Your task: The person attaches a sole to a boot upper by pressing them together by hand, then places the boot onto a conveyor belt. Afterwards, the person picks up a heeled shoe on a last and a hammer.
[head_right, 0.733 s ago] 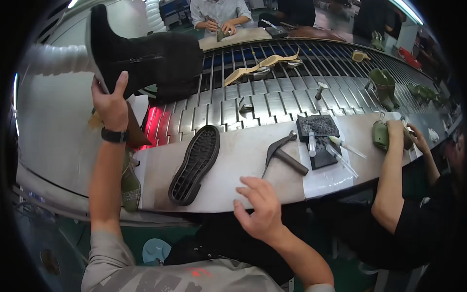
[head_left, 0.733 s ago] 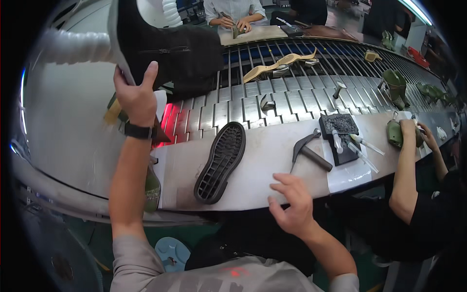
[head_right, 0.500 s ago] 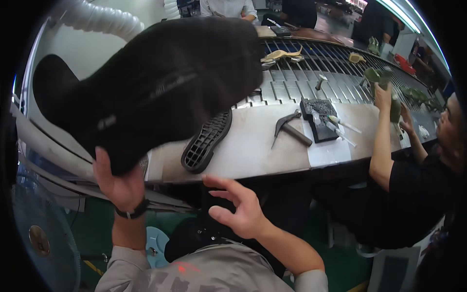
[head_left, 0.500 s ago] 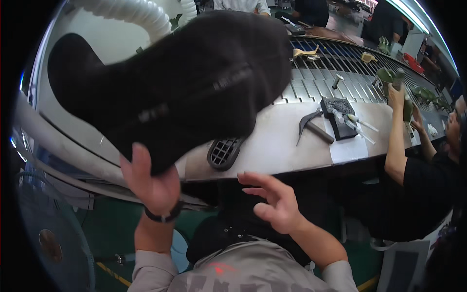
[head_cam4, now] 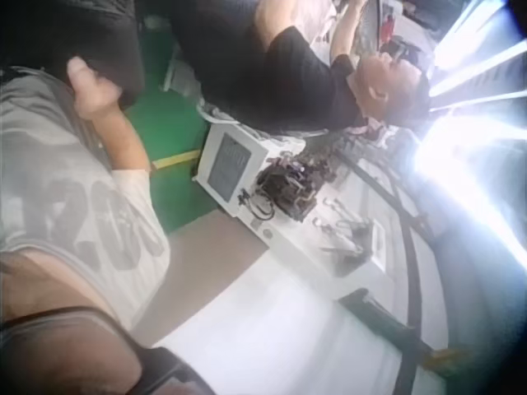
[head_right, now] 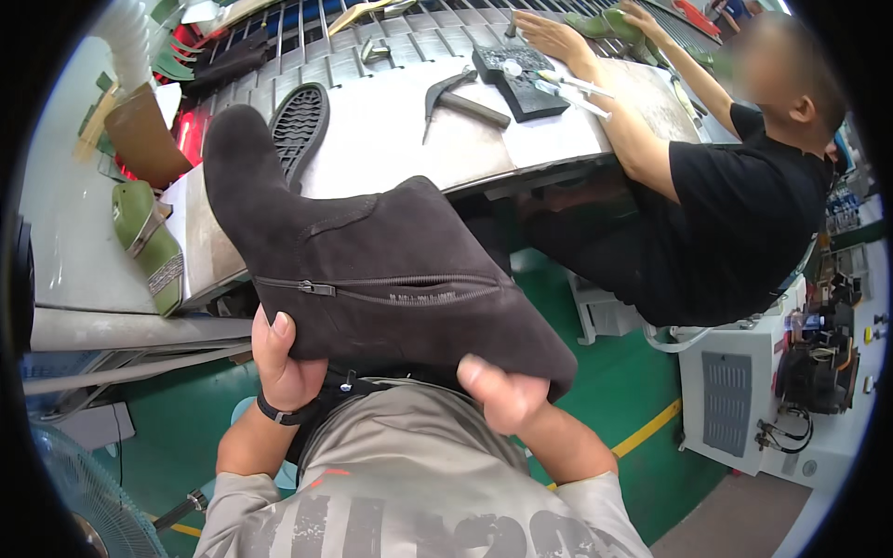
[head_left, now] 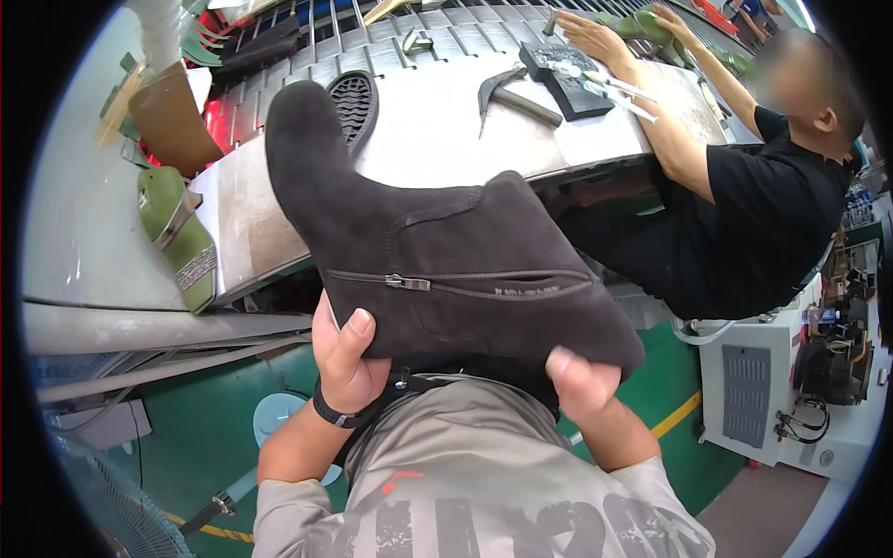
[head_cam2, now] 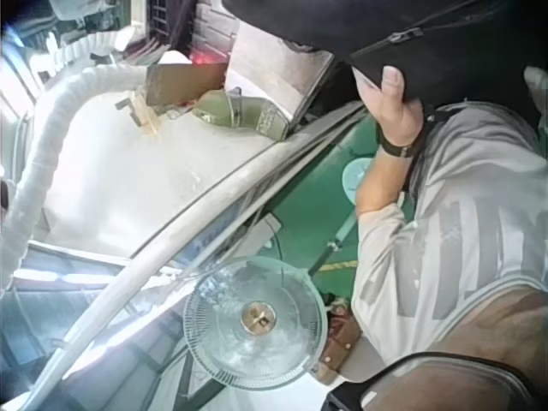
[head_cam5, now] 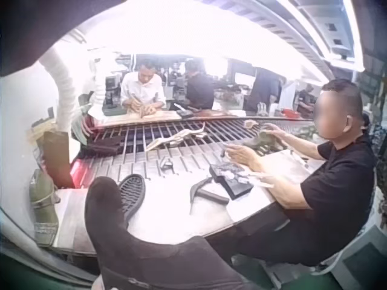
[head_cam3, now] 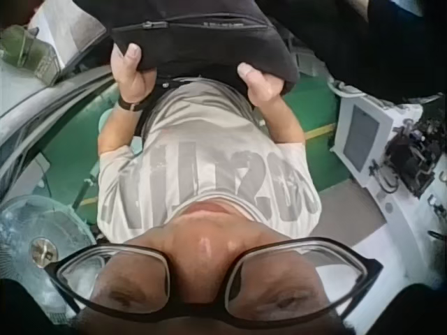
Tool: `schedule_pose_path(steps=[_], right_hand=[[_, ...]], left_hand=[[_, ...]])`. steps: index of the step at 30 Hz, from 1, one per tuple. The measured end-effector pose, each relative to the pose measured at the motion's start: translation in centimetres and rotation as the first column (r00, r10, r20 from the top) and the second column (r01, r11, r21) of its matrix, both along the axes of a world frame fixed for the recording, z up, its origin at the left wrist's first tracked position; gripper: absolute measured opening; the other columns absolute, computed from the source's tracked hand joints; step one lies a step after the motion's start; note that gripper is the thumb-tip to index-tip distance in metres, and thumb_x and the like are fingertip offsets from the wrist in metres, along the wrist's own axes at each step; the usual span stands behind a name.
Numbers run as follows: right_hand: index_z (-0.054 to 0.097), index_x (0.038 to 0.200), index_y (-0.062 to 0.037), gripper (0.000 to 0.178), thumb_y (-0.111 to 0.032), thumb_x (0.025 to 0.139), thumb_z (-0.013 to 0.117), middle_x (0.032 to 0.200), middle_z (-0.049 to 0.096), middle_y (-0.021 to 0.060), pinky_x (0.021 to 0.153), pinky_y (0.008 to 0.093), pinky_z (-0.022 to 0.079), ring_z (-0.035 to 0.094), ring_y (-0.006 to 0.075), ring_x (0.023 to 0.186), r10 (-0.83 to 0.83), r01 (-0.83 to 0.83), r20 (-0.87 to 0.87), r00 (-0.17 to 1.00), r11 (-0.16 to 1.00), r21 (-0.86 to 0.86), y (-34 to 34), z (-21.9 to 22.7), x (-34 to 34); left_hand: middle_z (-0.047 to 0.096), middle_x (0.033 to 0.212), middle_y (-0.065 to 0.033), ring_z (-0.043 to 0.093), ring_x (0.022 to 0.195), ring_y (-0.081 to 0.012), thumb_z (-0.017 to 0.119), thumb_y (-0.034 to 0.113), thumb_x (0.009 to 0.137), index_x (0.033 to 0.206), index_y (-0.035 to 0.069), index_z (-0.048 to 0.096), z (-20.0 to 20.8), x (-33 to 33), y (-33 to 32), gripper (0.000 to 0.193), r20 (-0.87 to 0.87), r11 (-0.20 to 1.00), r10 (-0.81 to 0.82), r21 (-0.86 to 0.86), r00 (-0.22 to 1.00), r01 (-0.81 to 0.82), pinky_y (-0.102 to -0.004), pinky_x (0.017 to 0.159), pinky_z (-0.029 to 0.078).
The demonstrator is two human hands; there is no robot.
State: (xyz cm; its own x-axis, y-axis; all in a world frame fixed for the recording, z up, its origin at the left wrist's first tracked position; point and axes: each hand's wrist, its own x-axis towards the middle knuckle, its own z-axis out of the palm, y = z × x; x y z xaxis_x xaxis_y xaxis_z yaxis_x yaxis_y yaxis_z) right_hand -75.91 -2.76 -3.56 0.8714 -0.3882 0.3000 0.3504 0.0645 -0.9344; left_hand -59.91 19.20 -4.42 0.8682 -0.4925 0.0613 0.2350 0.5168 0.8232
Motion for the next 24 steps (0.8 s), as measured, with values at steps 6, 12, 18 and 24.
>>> schedule_pose_path(steps=[6,12,18,24], right_hand=[[0.056,0.146,0.004,0.057,-0.026,0.099,0.063,0.133,0.067,0.0244,0.091,0.0434,0.059,0.073,0.038,0.106,0.359,-0.315,0.029,0.933,0.773,0.551,-0.4,-3.5,2.6],[0.06,0.139,0.0012,0.059,-0.048,0.106,0.054,0.124,0.068,0.029,0.073,0.044,0.063,0.075,0.0394,0.091,0.542,-0.278,0.068,0.838,0.316,0.907,-0.3,-10.4,7.3],[0.063,0.129,0.0,0.057,-0.051,0.106,0.056,0.097,0.072,0.0251,0.065,0.0474,0.063,0.073,0.0375,0.078,0.425,-0.149,-0.116,0.898,0.542,0.827,0.5,-12.4,8.3],[0.056,0.145,0.002,0.072,-0.06,0.11,0.045,0.114,0.074,0.0227,0.083,0.0464,0.066,0.076,0.0352,0.097,0.467,-0.078,-0.231,0.854,0.553,0.829,-0.7,-13.2,8.8]], left_hand=[[0.057,0.151,-0.0182,0.057,0.138,-0.0307,0.084,0.043,0.094,0.153,-0.005,0.046,-0.8,-1.5,-2.8,0.085,-0.082,0.978,-0.2,0.04,0.976,0.204,-0.0436,0.117,0.044],[0.075,0.123,-0.0222,0.074,0.111,-0.0375,0.082,0.02,0.093,0.126,-0.003,0.072,3.7,7.8,-2.2,0.042,0.785,0.717,-0.364,0.58,0.502,-0.386,-0.0442,0.101,0.056],[0.074,0.128,-0.0258,0.072,0.119,-0.0372,0.067,0.032,0.104,0.128,-0.002,0.073,0.4,33.7,-8.8,0.043,0.884,0.276,-0.315,0.433,0.345,-0.858,-0.0419,0.104,0.054],[0.08,0.114,-0.0091,0.072,0.101,-0.0146,0.073,0.031,0.106,0.131,-0.005,0.073,-1.0,37.0,-9.5,0.044,0.606,0.603,-0.159,0.685,0.779,-0.409,-0.0302,0.094,0.055]])
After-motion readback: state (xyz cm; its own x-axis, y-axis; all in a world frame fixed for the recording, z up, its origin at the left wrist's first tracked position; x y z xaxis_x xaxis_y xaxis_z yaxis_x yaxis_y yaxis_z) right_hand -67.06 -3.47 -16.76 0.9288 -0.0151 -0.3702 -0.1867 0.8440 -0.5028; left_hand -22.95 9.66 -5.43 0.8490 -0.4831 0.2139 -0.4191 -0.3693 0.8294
